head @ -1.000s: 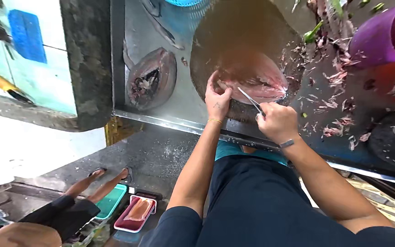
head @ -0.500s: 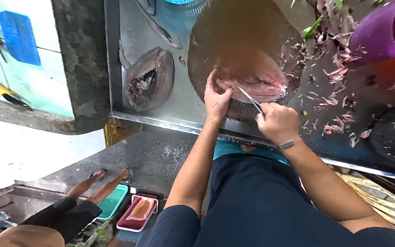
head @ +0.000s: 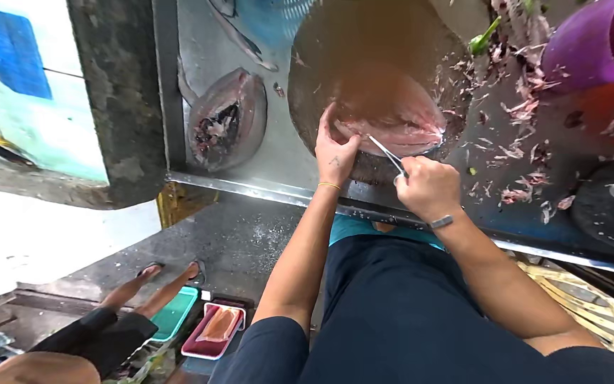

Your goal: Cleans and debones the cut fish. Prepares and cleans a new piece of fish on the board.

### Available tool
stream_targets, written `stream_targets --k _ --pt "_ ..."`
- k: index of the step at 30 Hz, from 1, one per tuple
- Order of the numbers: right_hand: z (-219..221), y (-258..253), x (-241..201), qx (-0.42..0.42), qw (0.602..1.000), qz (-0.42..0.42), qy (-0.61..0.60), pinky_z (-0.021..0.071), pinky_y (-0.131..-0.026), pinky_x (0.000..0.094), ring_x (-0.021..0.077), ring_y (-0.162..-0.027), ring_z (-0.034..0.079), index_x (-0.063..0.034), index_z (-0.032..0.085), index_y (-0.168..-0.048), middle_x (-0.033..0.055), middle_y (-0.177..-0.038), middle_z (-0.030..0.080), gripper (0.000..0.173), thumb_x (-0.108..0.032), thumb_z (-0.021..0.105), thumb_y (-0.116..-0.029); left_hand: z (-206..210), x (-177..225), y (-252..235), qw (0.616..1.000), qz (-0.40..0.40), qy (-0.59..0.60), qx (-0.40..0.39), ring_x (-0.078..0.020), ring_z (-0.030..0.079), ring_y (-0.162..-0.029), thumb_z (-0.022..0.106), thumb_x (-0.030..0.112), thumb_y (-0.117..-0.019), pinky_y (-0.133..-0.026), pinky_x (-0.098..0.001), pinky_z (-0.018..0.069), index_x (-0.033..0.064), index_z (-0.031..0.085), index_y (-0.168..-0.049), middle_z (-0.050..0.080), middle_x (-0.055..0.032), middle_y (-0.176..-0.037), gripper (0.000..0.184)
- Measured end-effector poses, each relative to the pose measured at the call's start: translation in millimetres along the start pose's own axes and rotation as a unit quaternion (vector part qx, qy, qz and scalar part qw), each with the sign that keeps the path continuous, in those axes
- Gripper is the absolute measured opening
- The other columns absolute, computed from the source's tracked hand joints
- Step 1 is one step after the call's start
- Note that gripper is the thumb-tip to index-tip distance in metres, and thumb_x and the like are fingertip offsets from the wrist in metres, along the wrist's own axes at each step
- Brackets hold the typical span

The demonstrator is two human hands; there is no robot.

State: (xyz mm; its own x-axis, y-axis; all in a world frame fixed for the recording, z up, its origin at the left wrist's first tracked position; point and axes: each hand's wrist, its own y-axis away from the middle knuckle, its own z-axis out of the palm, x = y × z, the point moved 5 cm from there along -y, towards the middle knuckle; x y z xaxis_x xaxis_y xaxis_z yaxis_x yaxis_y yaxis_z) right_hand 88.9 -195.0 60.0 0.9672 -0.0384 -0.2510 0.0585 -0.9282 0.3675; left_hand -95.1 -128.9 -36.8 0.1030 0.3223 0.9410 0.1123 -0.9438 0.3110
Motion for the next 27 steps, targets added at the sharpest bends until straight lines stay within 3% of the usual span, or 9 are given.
stream_targets --k 3,5,7,9,13,17,21,25,27 --pt "-6.5 6.3 0.4 0.012 1.0 0.008 0.007 0.0518 -0.063 0.0576 0.0367 -0.08 0.072 -0.0065 0.073 -0.096 0.0152 -0.088 0.073 0.028 -0.031 0.06 -0.0909 -0.9 -3.0 1.6 1.0 -0.001 -0.004 -0.002 -0.0201 0.074 -0.096 0.077 0.006 -0.0781 -0.083 -0.0393 0.0642 0.0057 0.042 -0.154 0.066 -0.0154 -0.133 0.083" --pt "0.3 -0.7 -6.4 -0.017 1.0 0.012 0.011 0.0527 -0.066 0.0582 0.0366 -0.084 0.072 -0.0066 0.073 -0.098 0.0149 -0.093 0.073 0.032 -0.036 0.06 -0.0913 0.3 -2.9 1.2 1.0 0.004 0.002 -0.009 -0.02 0.073 -0.101 0.077 0.007 -0.0779 -0.085 -0.0389 0.0641 0.0062 0.041 -0.154 0.061 -0.0148 -0.14 0.084" --pt "-0.3 -2.0 -6.6 -0.015 1.0 0.003 0.016 0.052 -0.065 0.0572 0.0364 -0.082 0.071 -0.0059 0.071 -0.094 0.0151 -0.09 0.072 0.025 -0.028 0.059 -0.0919 -0.6 -1.5 -0.2 1.0 0.007 -0.002 -0.01 -0.0193 0.072 -0.102 0.077 0.007 -0.0785 -0.085 -0.0378 0.0643 0.0065 0.042 -0.154 0.057 -0.0141 -0.146 0.084" --pt "-8.7 4.6 -0.8 0.001 1.0 0.005 0.015 0.0511 -0.061 0.0569 0.0372 -0.079 0.071 -0.005 0.071 -0.093 0.0157 -0.086 0.071 0.023 -0.024 0.059 -0.0912 -1.7 -2.5 -2.1 1.0 0.008 -0.004 -0.005 -0.0186 0.073 -0.097 0.077 0.007 -0.078 -0.082 -0.0373 0.0646 0.0061 0.043 -0.154 0.06 -0.0142 -0.142 0.083" --pt "2.0 -0.2 -2.8 -0.019 1.0 0.016 0.015 0.0525 -0.065 0.0575 0.0366 -0.083 0.072 -0.0063 0.072 -0.1 0.015 -0.093 0.072 0.032 -0.035 0.06 -0.0914 1.3 -2.7 0.3 1.0 0.005 0.021 -0.012 -0.0201 0.074 -0.096 0.076 0.005 -0.0784 -0.082 -0.0382 0.0649 0.0051 0.041 -0.154 0.062 -0.0158 -0.138 0.084" --pt "-6.2 6.9 2.9 -0.007 1.0 0.007 0.012 0.052 -0.061 0.0571 0.0368 -0.08 0.072 -0.0053 0.072 -0.097 0.0156 -0.089 0.072 0.024 -0.024 0.057 -0.0923 -0.6 -2.2 -0.2 1.0 0.005 -0.007 -0.008 -0.0193 0.074 -0.097 0.077 0.007 -0.078 -0.083 -0.0377 0.0644 0.0062 0.042 -0.154 0.062 -0.0152 -0.139 0.084" --pt "-3.3 2.6 -0.6 -0.04 0.999 0.036 0.008 0.053 -0.065 0.0591 0.0375 -0.085 0.072 -0.0066 0.073 -0.1 0.0154 -0.094 0.073 0.032 -0.035 0.061 -0.0915 1.4 -2.1 1.4 1.0 0.014 0.006 -0.018 -0.0188 0.074 -0.097 0.079 0.007 -0.0787 -0.084 -0.037 0.0643 0.0059 0.041 -0.155 0.06 -0.0151 -0.142 0.085" --pt "-10.5 5.3 3.0 -0.016 0.999 0.03 -0.001 0.052 -0.061 0.0588 0.0381 -0.081 0.072 -0.0058 0.073 -0.095 0.0159 -0.088 0.073 0.023 -0.025 0.059 -0.0913 0.1 -1.7 -1.4 1.0 0.016 0.01 -0.015 -0.019 0.073 -0.097 0.079 0.006 -0.0775 -0.083 -0.0364 0.0646 0.0052 0.041 -0.155 0.058 -0.0155 -0.143 0.086" --pt "-10.8 10.2 5.5 -0.015 0.999 0.041 -0.012 0.0523 -0.062 0.0599 0.0383 -0.082 0.072 -0.0073 0.074 -0.1 0.0155 -0.09 0.073 0.027 -0.029 0.061 -0.0904 -0.1 -3.8 2.1 1.0 0.01 0.008 -0.015 -0.0193 0.074 -0.097 0.078 0.006 -0.0769 -0.082 -0.0372 0.0647 0.0053 0.04 -0.155 0.061 -0.0155 -0.14 0.087"
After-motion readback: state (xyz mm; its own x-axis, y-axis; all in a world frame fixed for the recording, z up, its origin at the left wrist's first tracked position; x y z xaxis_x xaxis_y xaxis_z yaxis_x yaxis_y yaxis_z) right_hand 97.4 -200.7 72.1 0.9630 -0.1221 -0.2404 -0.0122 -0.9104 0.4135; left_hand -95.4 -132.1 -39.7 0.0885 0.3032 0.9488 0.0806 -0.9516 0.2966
